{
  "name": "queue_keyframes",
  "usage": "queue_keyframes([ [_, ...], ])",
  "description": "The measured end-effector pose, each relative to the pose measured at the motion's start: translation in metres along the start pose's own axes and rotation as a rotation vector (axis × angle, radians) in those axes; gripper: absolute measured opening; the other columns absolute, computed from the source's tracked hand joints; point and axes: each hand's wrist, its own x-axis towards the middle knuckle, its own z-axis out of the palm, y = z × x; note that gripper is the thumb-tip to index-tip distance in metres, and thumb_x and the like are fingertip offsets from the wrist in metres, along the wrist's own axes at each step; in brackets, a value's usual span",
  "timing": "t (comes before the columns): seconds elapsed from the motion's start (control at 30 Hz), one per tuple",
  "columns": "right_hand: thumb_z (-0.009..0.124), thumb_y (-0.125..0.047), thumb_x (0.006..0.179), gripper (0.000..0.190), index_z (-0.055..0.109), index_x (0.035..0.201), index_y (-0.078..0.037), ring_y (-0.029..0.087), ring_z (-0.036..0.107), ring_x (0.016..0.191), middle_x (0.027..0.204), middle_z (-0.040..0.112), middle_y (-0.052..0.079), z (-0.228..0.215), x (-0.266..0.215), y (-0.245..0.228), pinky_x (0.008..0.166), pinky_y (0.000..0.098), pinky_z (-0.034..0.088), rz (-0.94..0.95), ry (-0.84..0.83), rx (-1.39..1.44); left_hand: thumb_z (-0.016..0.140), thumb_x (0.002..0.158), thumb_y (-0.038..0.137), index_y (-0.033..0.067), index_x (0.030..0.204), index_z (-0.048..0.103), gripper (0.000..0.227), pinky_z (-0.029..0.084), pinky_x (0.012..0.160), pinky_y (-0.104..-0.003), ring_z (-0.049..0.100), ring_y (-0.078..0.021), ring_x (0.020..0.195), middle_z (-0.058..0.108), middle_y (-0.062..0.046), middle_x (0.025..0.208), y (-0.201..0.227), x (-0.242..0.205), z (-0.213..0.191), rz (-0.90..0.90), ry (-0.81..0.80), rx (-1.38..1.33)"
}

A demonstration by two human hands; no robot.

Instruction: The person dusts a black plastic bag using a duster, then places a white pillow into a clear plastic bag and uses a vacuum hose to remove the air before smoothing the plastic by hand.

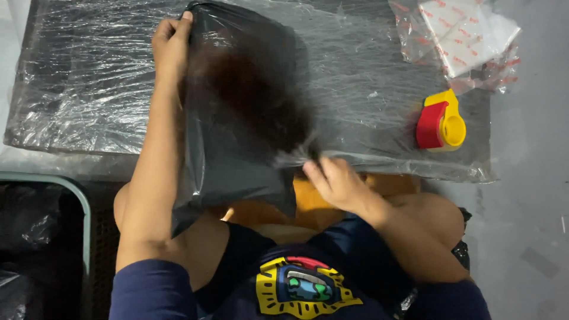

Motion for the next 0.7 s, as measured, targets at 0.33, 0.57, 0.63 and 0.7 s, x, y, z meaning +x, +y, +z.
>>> queue_keyframes([
  [0.33, 0.057, -0.022, 0.106, 0.025, 0.055, 0.092, -0.001, 0.045, 0.059, 0.049, 0.062, 0.064, 0.022, -0.026, 0.023, 0.045, 0.047, 0.0528, 0.043, 0.09, 0.351, -0.455, 0.072, 0.104, 0.031, 0.0084, 0.08, 0.057, 0.036, 0.049, 0.067, -0.024, 0.049, -0.0097, 0.068, 0.058, 0.001, 0.076, 0.028, -0.018, 0.027, 0.342, 0.011, 0.078],
  [0.57, 0.062, -0.017, 0.098, 0.015, 0.056, 0.092, -0.005, 0.035, 0.055, 0.047, 0.064, 0.062, 0.014, -0.033, 0.033, 0.052, 0.047, 0.0473, 0.04, -0.086, 0.299, -0.428, 0.072, 0.1, 0.042, 0.008, 0.085, 0.061, 0.038, 0.051, 0.061, -0.033, 0.058, -0.019, 0.062, 0.065, -0.003, 0.073, 0.094, -0.059, 0.035, 0.535, 0.078, 0.398],
  [0.63, 0.053, -0.024, 0.111, 0.032, 0.054, 0.088, -0.002, 0.039, 0.051, 0.042, 0.056, 0.056, 0.017, -0.042, 0.036, 0.054, 0.045, 0.0503, 0.039, 0.06, 0.366, -0.367, 0.072, 0.1, 0.041, 0.0082, 0.084, 0.063, 0.037, 0.05, 0.057, -0.033, 0.058, -0.0179, 0.057, 0.064, -0.002, 0.069, 0.107, -0.068, 0.036, 0.538, 0.081, 0.432],
  [0.7, 0.055, -0.015, 0.111, 0.023, 0.061, 0.096, 0.002, 0.036, 0.054, 0.041, 0.056, 0.059, 0.018, -0.055, 0.036, 0.042, 0.042, 0.0454, 0.041, 0.005, 0.424, -0.403, 0.072, 0.1, 0.034, 0.0055, 0.092, 0.068, 0.03, 0.051, 0.058, -0.033, 0.059, -0.0186, 0.059, 0.065, -0.003, 0.073, 0.115, -0.073, 0.035, 0.592, 0.07, 0.422],
])
